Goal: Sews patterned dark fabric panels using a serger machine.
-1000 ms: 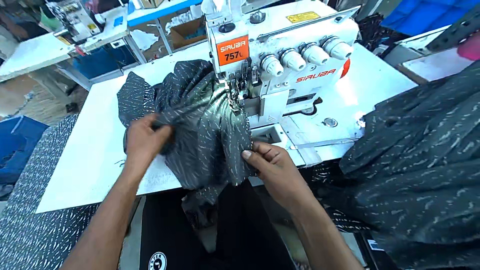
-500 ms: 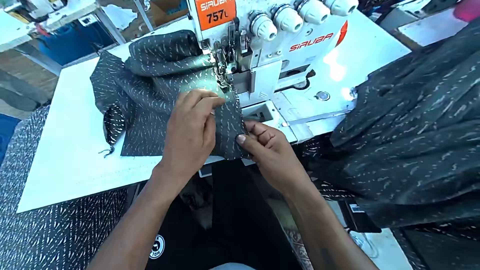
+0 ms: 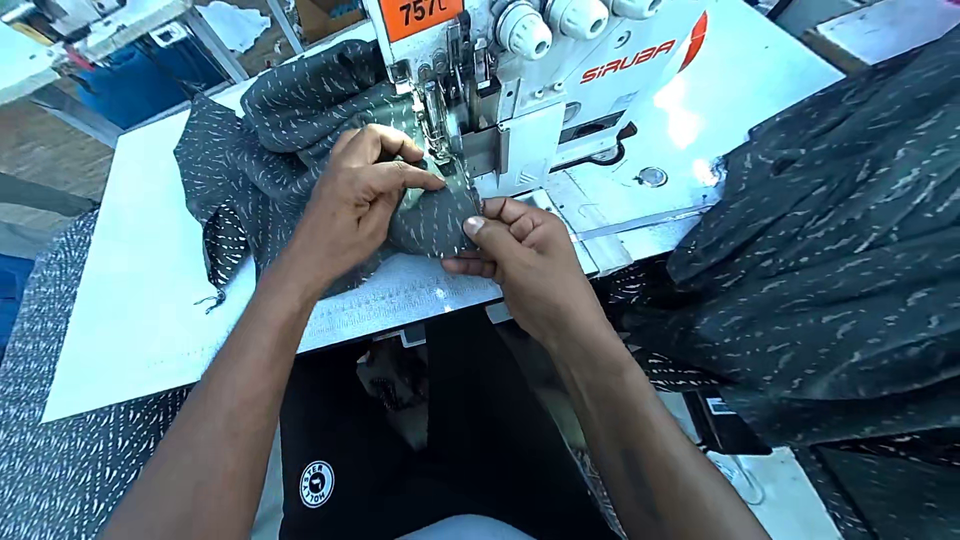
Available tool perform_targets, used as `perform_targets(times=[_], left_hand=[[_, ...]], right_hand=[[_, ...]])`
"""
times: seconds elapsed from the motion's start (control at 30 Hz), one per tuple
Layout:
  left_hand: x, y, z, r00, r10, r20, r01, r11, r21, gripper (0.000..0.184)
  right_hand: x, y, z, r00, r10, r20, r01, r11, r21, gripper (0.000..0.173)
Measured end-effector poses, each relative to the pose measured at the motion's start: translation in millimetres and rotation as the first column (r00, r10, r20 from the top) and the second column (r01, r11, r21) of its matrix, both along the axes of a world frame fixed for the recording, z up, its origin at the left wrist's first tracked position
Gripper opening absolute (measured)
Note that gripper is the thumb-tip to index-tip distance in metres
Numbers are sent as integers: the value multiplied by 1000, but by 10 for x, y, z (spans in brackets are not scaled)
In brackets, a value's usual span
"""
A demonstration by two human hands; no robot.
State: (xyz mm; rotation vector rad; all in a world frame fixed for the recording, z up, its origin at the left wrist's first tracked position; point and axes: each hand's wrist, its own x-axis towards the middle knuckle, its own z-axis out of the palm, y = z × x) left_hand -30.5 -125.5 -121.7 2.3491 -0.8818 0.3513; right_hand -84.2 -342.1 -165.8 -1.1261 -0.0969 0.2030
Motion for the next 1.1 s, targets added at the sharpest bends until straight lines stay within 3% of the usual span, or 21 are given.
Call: perform_targets(times=[0.13,0.2,0.27,0.37,0.57,0.63,0.73,0.8,0.87,1.0,1.07,1.1], left_hand=[[152,92,68,995,-96,37,95,995,37,33],[-12,-10,133,988,-60,145,45,993,109,32],[-200,-155,91,981,-9,196,4,1000,25,29],[-289,-180,-29,996,36,86,-32,998,-45,28],[-223,-115,-44,996,-29,80,32,999,-29,34],[-163,-75,-47,995,-43,86,46,998,-39,34],[-14,0,-53,993,-70,95,74,996,-47,36],[93,54,-62,992,-74,99,80,995,-52,38],[208,117,-98,992,-64,110,73,994,-78,37],[84,105,-87,991,69,112,-74,996,41,37],[-179,-42,-71,977,147,153,-165,980,114,37],[-306,-110,-64,970,177,165,-198,973,121,31]], right_hand=[[56,64,82,998,-39,-56,39,999,-7,13],[52,72,84,997,-50,-54,50,999,-2,13],[61,70,76,997,-61,-45,61,998,-12,12],[33,59,90,997,-82,-11,81,994,-70,13],[80,48,93,982,-159,98,178,956,-233,16],[186,45,69,960,-198,196,264,875,-406,18],[418,37,121,891,-174,419,428,627,-651,27],[543,23,213,873,-103,477,462,485,-742,32],[560,-11,265,859,-52,510,473,464,-749,32],[129,-174,102,773,-90,628,532,630,-566,26],[0,-162,-21,668,-108,736,637,595,-490,13],[-3,-132,-20,638,-56,768,662,549,-510,18]])
